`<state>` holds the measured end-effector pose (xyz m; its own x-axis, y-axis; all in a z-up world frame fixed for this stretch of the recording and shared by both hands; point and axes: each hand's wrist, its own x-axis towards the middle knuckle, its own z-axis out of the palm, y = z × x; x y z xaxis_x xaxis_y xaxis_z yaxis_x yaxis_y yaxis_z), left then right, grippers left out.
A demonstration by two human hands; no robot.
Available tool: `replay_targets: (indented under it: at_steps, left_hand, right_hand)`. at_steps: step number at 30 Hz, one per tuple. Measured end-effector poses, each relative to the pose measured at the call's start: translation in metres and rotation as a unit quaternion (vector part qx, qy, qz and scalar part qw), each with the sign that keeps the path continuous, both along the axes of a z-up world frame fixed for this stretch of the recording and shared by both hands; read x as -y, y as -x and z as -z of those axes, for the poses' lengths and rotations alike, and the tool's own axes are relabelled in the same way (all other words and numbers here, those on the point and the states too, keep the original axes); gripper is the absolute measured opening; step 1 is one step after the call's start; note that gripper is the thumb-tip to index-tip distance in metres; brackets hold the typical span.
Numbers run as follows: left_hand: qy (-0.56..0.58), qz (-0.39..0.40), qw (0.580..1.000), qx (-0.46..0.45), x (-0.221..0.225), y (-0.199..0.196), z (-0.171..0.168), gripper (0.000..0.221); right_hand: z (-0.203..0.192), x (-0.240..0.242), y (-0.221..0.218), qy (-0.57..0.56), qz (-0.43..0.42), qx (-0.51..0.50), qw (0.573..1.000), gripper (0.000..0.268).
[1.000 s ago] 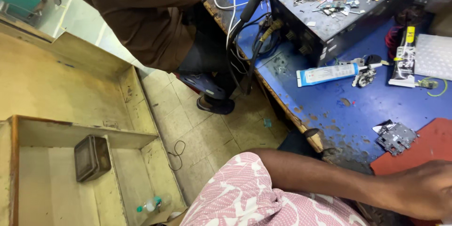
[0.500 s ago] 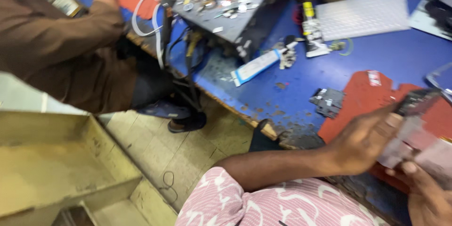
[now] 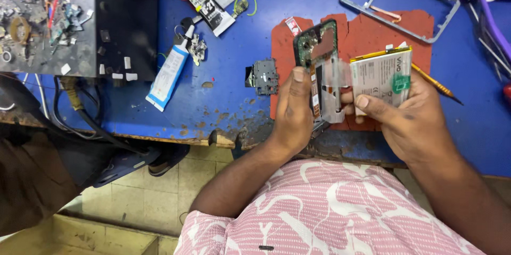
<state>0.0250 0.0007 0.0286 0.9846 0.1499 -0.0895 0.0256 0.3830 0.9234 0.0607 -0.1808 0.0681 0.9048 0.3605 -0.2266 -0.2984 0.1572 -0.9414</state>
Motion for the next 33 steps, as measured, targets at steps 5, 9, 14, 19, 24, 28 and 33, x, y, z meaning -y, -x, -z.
replay_targets:
  at_steps: [5,9,14,19,24,28,33]
  left_hand:
    - [0.012,-0.006,1.0,-0.004,0.0,0.005,0.017,0.052]
    - [-0.074,-0.007,0.996,-0.045,0.001,0.011,0.022,0.053]
    - [0.027,0.05,0.998,0.018,0.01,0.011,0.002,0.058]
    - [-0.086,0.024,0.995,0.031,0.018,0.017,-0.002,0.064]
    - [0.108,-0.013,0.994,0.023,0.002,0.013,0.003,0.074]
    - [0.139,0.076,0.986,0.047,-0.015,0.01,-0.003,0.085]
    - [0.277,0.136,0.951,0.023,-0.029,0.008,-0.008,0.086]
  right_hand:
    - [0.0,0.002,-0.002,-0.035,-0.003,-0.017,0.999,0.031]
    - [-0.003,0.001,-0.003,0.011,0.012,0.027,1.0,0.027]
    - [-0.003,-0.003,0.009,0.17,0.061,0.162,0.97,0.022]
    - [-0.005,-0.007,0.013,0.353,0.112,0.372,0.851,0.02]
    - [-0.029,0.014,-0.004,0.185,0.211,0.272,0.92,0.024]
    - [-0.024,0.027,0.001,0.528,0.021,0.204,0.824,0.026]
    - [-0.014,0.038,-0.001,0.469,-0.003,0.282,0.837,0.044]
